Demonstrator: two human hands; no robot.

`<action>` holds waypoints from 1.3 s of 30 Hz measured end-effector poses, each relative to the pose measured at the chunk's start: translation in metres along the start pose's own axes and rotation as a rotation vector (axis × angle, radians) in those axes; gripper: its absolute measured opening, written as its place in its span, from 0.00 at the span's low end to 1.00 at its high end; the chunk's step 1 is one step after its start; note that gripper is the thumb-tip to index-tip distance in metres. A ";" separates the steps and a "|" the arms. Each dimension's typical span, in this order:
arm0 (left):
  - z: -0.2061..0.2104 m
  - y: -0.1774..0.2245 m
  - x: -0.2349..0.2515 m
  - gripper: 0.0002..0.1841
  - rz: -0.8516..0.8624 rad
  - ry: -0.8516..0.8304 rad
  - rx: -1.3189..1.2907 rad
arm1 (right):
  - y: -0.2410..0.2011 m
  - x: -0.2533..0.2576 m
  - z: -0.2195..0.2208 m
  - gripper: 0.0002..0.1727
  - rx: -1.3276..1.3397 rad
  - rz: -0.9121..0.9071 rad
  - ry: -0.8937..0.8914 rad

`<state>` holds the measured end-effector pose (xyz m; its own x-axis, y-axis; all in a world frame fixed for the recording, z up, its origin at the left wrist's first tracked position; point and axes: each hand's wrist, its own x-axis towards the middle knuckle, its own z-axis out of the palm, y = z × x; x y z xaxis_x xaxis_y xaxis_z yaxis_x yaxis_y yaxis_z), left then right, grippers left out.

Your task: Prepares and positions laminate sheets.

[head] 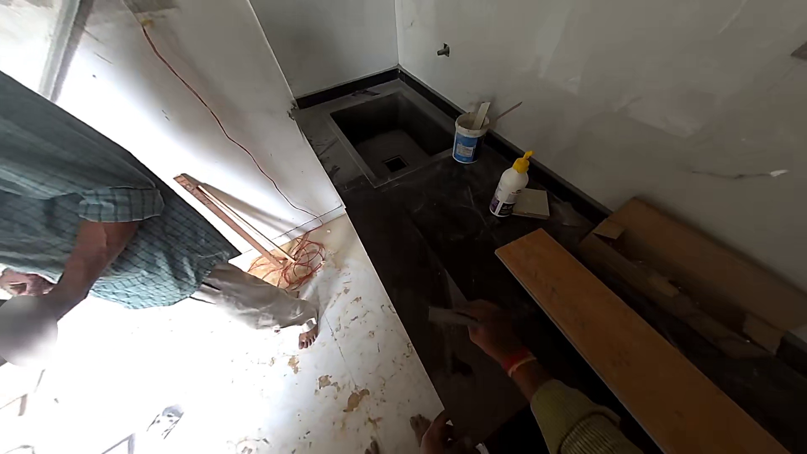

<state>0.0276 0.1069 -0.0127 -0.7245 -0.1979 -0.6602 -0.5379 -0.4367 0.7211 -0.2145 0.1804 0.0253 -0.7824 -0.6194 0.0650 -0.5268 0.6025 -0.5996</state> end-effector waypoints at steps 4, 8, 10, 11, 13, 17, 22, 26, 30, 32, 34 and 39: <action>0.000 -0.001 0.004 0.30 0.017 -0.010 0.014 | -0.007 -0.048 0.007 0.24 0.035 -0.112 -0.100; -0.011 -0.010 0.007 0.17 0.040 -0.090 0.007 | -0.026 -0.108 0.008 0.28 0.153 -0.125 -0.230; -0.032 -0.013 0.015 0.24 0.082 -0.218 0.065 | -0.024 -0.122 0.006 0.20 0.202 -0.122 -0.129; -0.048 -0.015 0.021 0.31 0.094 -0.279 0.095 | -0.021 -0.124 0.002 0.16 0.226 -0.108 -0.060; -0.079 -0.015 0.034 0.30 0.121 -0.263 0.083 | -0.014 -0.117 -0.008 0.12 0.254 -0.087 0.095; -0.091 0.033 0.060 0.20 0.050 -0.129 -0.020 | -0.002 -0.112 -0.006 0.14 0.189 -0.070 0.211; -0.060 0.067 0.076 0.12 -0.018 0.004 -0.053 | 0.005 -0.173 0.024 0.19 -0.030 -0.188 0.148; -0.054 0.063 0.077 0.09 -0.036 0.035 -0.074 | 0.010 -0.197 0.018 0.13 0.139 -0.145 0.196; -0.052 0.060 0.068 0.13 -0.059 0.041 -0.122 | -0.004 -0.168 -0.007 0.21 0.552 0.441 0.480; -0.046 0.054 0.051 0.20 -0.099 -0.009 -0.113 | 0.000 -0.158 -0.017 0.20 0.657 0.653 0.455; -0.039 0.050 0.035 0.26 -0.131 -0.076 -0.153 | 0.007 -0.154 -0.016 0.18 0.711 0.723 0.413; -0.034 0.045 0.021 0.33 -0.115 -0.100 -0.374 | -0.014 -0.148 -0.010 0.15 0.868 0.773 0.502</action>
<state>0.0029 0.0530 -0.0016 -0.7171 -0.0513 -0.6950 -0.4371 -0.7437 0.5058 -0.0946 0.2688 0.0317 -0.9276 0.1182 -0.3544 0.3642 0.0754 -0.9282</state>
